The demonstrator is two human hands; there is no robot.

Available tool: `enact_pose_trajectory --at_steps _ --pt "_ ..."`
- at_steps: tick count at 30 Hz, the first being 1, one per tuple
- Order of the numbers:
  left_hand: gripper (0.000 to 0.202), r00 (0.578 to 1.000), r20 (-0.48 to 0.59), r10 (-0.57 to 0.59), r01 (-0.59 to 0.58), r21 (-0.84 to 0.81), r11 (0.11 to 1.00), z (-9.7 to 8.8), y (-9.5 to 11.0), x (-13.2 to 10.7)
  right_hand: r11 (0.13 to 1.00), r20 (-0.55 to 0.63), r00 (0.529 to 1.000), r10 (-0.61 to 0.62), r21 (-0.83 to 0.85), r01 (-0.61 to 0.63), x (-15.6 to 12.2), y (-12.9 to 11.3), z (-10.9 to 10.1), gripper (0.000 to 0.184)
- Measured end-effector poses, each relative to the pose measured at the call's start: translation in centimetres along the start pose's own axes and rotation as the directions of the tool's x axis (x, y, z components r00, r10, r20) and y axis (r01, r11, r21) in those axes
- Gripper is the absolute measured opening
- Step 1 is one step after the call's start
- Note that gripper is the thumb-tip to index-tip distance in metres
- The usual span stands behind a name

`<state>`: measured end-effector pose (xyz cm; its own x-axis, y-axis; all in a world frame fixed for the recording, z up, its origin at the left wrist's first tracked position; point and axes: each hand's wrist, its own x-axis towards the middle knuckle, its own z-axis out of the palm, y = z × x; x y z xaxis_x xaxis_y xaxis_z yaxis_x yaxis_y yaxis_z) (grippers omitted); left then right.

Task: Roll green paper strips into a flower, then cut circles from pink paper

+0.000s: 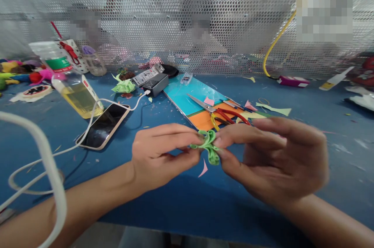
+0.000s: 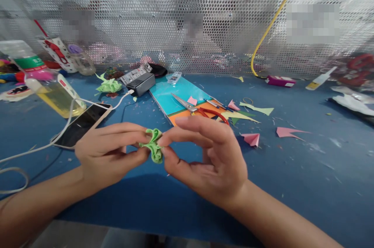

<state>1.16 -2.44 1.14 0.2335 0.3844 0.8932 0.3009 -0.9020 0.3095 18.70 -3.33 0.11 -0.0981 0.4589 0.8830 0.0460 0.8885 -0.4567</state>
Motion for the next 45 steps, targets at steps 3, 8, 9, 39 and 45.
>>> enact_pose_trajectory --at_steps 3,8,9,39,45 --pt "0.014 1.0 -0.001 -0.01 0.01 0.005 1.0 -0.1 0.0 0.0 0.999 0.037 0.999 -0.018 -0.036 0.02 0.2 0.0 -0.2 0.066" --pt "0.013 1.0 -0.016 -0.014 0.014 -0.005 1.0 0.1 -0.1 0.0 0.996 0.096 0.995 0.021 -0.083 -0.013 0.2 0.5 -0.8 0.065" --pt "0.013 1.0 -0.02 -0.015 0.014 -0.011 1.0 0.1 -0.2 -0.1 0.996 0.106 0.994 0.021 -0.087 -0.012 0.2 0.6 -0.9 0.065" --pt "0.01 0.997 0.073 0.037 -0.043 0.092 0.995 -0.5 0.2 0.1 0.964 0.044 0.999 0.021 -0.266 -0.008 -0.4 -0.4 -0.7 0.032" --pt "0.007 0.987 0.129 0.097 -0.118 0.169 0.978 -0.7 0.2 0.2 0.95 0.267 0.963 -0.034 -0.292 0.115 -1.2 -0.3 -1.4 0.046"
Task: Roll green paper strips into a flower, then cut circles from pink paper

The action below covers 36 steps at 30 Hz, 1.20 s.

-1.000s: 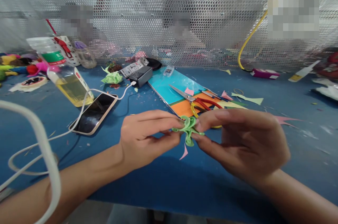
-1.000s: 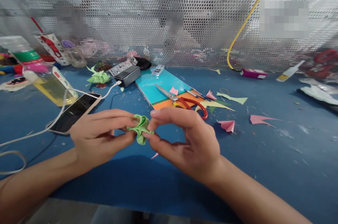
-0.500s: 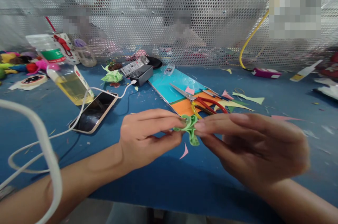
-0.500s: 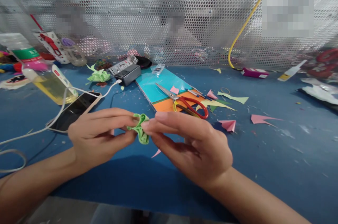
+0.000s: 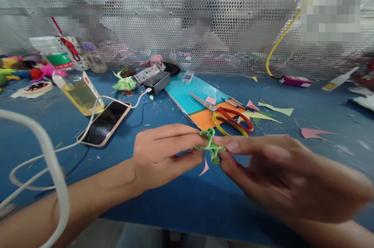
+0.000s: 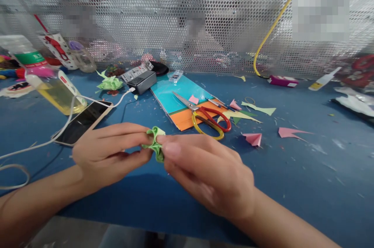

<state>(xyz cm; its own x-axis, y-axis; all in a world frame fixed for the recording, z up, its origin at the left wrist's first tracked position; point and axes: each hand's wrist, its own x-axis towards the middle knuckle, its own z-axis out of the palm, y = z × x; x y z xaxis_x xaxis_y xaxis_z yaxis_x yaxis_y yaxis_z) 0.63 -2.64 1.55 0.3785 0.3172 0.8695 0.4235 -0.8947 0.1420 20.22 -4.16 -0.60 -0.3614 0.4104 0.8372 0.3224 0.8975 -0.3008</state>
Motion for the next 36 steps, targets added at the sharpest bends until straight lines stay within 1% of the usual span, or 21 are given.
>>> enact_pose_trajectory --at_steps 1,2,3,4,5,6,7,8,10,11,13,15,18,20,22,25,27,30,33,36 --pt "0.008 1.0 -0.008 -0.009 0.009 -0.015 1.0 0.1 -0.1 0.0 1.0 0.025 0.999 -0.021 -0.001 0.021 0.1 0.0 -0.1 0.053" --pt "0.009 1.0 -0.021 -0.022 0.021 -0.039 0.999 0.1 -0.2 0.0 0.999 0.023 0.999 -0.037 0.004 0.037 0.4 0.1 -0.2 0.059" --pt "0.01 0.999 -0.034 -0.034 0.032 -0.068 0.997 0.2 -0.3 0.0 0.999 -0.012 0.999 -0.051 0.016 0.051 0.6 0.2 -0.2 0.062" --pt "0.011 0.998 -0.045 -0.048 0.043 -0.098 0.994 0.3 -0.4 0.0 0.998 -0.076 0.995 -0.061 0.028 0.064 0.9 0.3 -0.2 0.064" --pt "0.012 0.997 -0.056 -0.06 0.052 -0.124 0.991 0.4 -0.5 0.0 0.998 -0.137 0.989 -0.055 0.037 0.06 1.2 0.4 -0.3 0.063" --pt "0.013 0.995 -0.064 -0.07 0.06 -0.143 0.988 0.5 -0.5 -0.1 0.998 -0.173 0.984 -0.029 0.044 0.037 1.5 0.5 -0.3 0.061" --pt "0.013 0.995 -0.068 -0.076 0.064 -0.157 0.986 0.6 -0.6 -0.1 0.999 -0.17 0.985 0.01 0.051 -0.001 1.7 0.7 -0.4 0.058" --pt "0.013 0.995 -0.07 -0.076 0.064 -0.167 0.984 0.6 -0.6 -0.1 0.998 -0.134 0.99 0.043 0.057 -0.036 1.9 0.9 -0.4 0.054" --pt "0.013 0.995 -0.069 -0.075 0.061 -0.181 0.982 0.7 -0.6 -0.1 0.994 0.006 0.996 0.084 0.065 -0.084 2.2 1.2 -0.5 0.045" --pt "0.013 0.995 -0.064 -0.075 0.061 -0.187 0.98 0.7 -0.6 -0.1 0.994 0.072 0.994 0.08 0.075 -0.085 2.3 1.4 -0.6 0.042" --pt "0.013 0.994 -0.063 -0.086 0.072 -0.199 0.977 0.7 -0.6 -0.1 0.993 0.127 0.991 0.044 0.099 -0.057 2.5 1.6 -0.6 0.039" --pt "0.014 0.99 -0.079 -0.116 0.096 -0.22 0.971 0.8 -0.5 -0.1 0.993 0.109 0.994 0.012 0.113 -0.024 2.6 1.7 -0.6 0.039" --pt "0.016 0.978 -0.101 -0.181 0.15 -0.258 0.954 0.9 -0.4 -0.2 0.994 0.007 1.0 0.005 0.11 -0.005 2.7 1.4 -0.4 0.033" --pt "0.016 0.972 -0.094 -0.217 0.185 -0.271 0.945 0.9 -0.3 -0.3 0.993 -0.049 0.998 0.039 0.111 -0.033 2.7 1.1 -0.2 0.028" --pt "0.016 0.969 -0.08 -0.236 0.205 -0.277 0.939 0.9 -0.3 -0.4 0.987 -0.075 0.993 0.09 0.142 -0.078 2.5 1.1 0.0 0.025" --pt "0.016 0.972 -0.063 -0.228 0.201 -0.29 0.936 0.9 -0.3 -0.4 0.968 -0.069 0.986 0.152 0.214 -0.134 2.1 1.3 0.1 0.022" --pt "0.016 0.974 -0.059 -0.219 0.193 -0.292 0.937 0.9 -0.4 -0.4 0.96 -0.06 0.985 0.161 0.243 -0.142 2.1 1.4 0.1 0.021" --pt "0.016 0.975 -0.07 -0.209 0.18 -0.292 0.939 0.9 -0.3 -0.4 0.965 -0.075 0.988 0.138 0.236 -0.117 2.2 1.4 0.0 0.021" --pt "0.016 0.974 -0.077 -0.212 0.181 -0.295 0.938 0.8 -0.3 -0.3 0.982 -0.106 0.99 0.096 0.174 -0.077 2.4 1.2 -0.2 0.021" --pt "0.017 0.974 -0.079 -0.213 0.181 -0.294 0.938 0.8 -0.3 -0.3 0.99 -0.07 0.996 0.047 0.139 -0.037 2.4 1.1 -0.4 0.024"
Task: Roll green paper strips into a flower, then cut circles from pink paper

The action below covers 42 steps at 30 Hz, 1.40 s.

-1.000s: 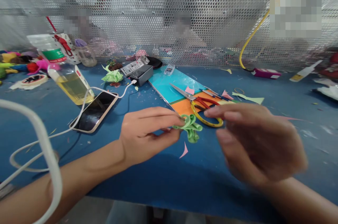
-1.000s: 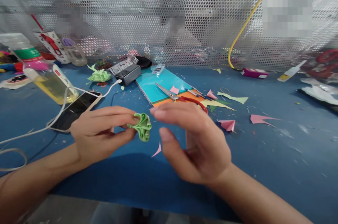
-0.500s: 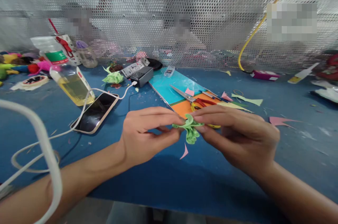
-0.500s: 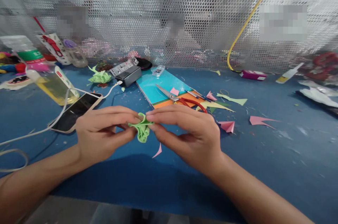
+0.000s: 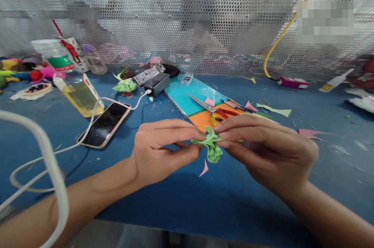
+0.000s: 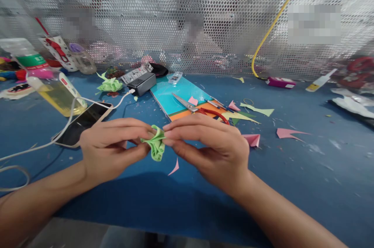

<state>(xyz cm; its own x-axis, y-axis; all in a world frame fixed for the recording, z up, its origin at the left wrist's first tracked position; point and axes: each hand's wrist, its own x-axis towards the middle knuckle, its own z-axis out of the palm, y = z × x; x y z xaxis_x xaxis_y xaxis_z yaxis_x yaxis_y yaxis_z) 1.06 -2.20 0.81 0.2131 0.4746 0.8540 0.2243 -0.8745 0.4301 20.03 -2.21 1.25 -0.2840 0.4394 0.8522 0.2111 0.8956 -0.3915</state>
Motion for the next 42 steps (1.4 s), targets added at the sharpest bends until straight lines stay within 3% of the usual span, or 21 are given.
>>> enact_pose_trajectory --at_steps 9,14,23,28,37,42 --pt "0.016 1.0 -0.01 0.006 -0.006 0.017 1.0 0.1 0.1 0.1 0.998 0.073 0.997 -0.037 -0.042 0.04 -0.4 0.0 -0.1 0.039" --pt "0.014 1.0 0.014 0.011 -0.011 0.038 0.999 0.1 0.2 0.1 0.997 -0.065 0.996 0.055 0.057 -0.051 -0.8 0.0 0.3 0.051" --pt "0.011 0.998 0.038 0.058 -0.06 0.032 0.998 0.1 0.0 0.0 1.0 0.1 0.995 -0.028 0.006 0.028 -0.1 -0.4 -0.2 0.039" --pt "0.013 0.999 -0.008 0.041 -0.04 0.057 0.998 0.2 -0.3 -0.1 0.995 0.209 0.974 -0.09 -0.025 0.097 -0.1 0.2 -0.6 0.03" --pt "0.016 0.998 0.07 0.004 -0.003 -0.028 1.0 0.3 -0.6 -0.5 0.991 0.23 0.967 -0.11 -0.048 0.124 0.5 0.1 -1.0 0.021" --pt "0.017 0.998 0.061 0.007 -0.007 0.002 1.0 0.2 -0.5 -0.3 0.998 0.159 0.985 -0.069 0.015 0.067 0.4 0.2 -0.5 0.021"
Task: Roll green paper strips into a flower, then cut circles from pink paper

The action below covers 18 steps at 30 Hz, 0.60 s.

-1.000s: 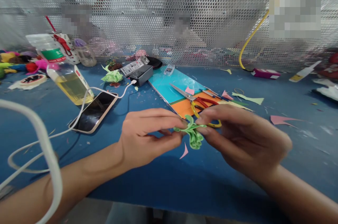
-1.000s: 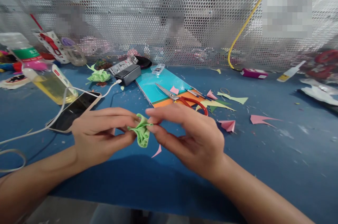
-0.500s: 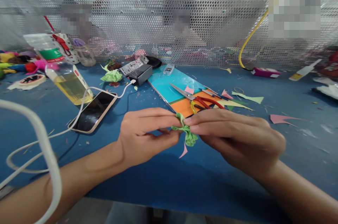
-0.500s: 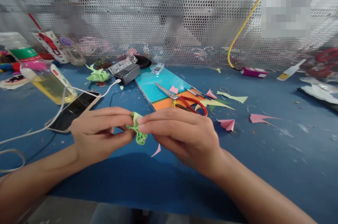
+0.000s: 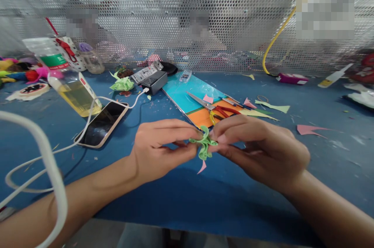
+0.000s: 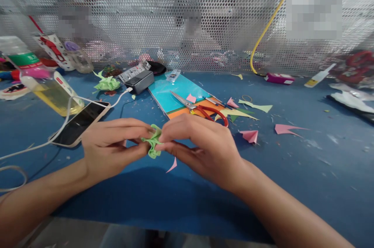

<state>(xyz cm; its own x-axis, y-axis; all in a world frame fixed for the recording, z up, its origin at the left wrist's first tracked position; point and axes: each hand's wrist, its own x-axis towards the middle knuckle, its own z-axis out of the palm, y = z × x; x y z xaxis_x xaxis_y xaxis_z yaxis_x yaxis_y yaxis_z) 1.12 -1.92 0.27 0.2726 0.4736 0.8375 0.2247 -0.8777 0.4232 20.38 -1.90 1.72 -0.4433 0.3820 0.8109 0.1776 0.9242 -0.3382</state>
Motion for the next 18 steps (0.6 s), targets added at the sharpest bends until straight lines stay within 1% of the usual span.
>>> enact_pose_trajectory --at_steps 5,14,16,18 --pt "0.017 1.0 -0.008 0.005 -0.004 0.036 0.999 -0.07 0.2 0.12 0.996 -0.034 0.999 0.04 0.078 -0.037 -0.3 -0.03 0.24 0.028" --pt "0.014 0.997 0.013 0.081 -0.082 0.095 0.992 -0.34 0.5 0.57 0.996 -0.011 1.0 0.028 0.083 -0.027 -0.32 -0.17 -0.03 0.034" --pt "0.013 0.996 0.019 0.089 -0.09 0.089 0.992 -0.42 0.49 0.61 0.997 -0.034 0.999 0.018 0.073 -0.015 -0.65 0.03 0.19 0.037" --pt "0.013 0.996 0.02 0.083 -0.084 0.08 0.993 -0.45 0.42 0.58 0.997 -0.074 0.997 0.033 0.069 -0.028 -0.96 0.23 0.36 0.04"
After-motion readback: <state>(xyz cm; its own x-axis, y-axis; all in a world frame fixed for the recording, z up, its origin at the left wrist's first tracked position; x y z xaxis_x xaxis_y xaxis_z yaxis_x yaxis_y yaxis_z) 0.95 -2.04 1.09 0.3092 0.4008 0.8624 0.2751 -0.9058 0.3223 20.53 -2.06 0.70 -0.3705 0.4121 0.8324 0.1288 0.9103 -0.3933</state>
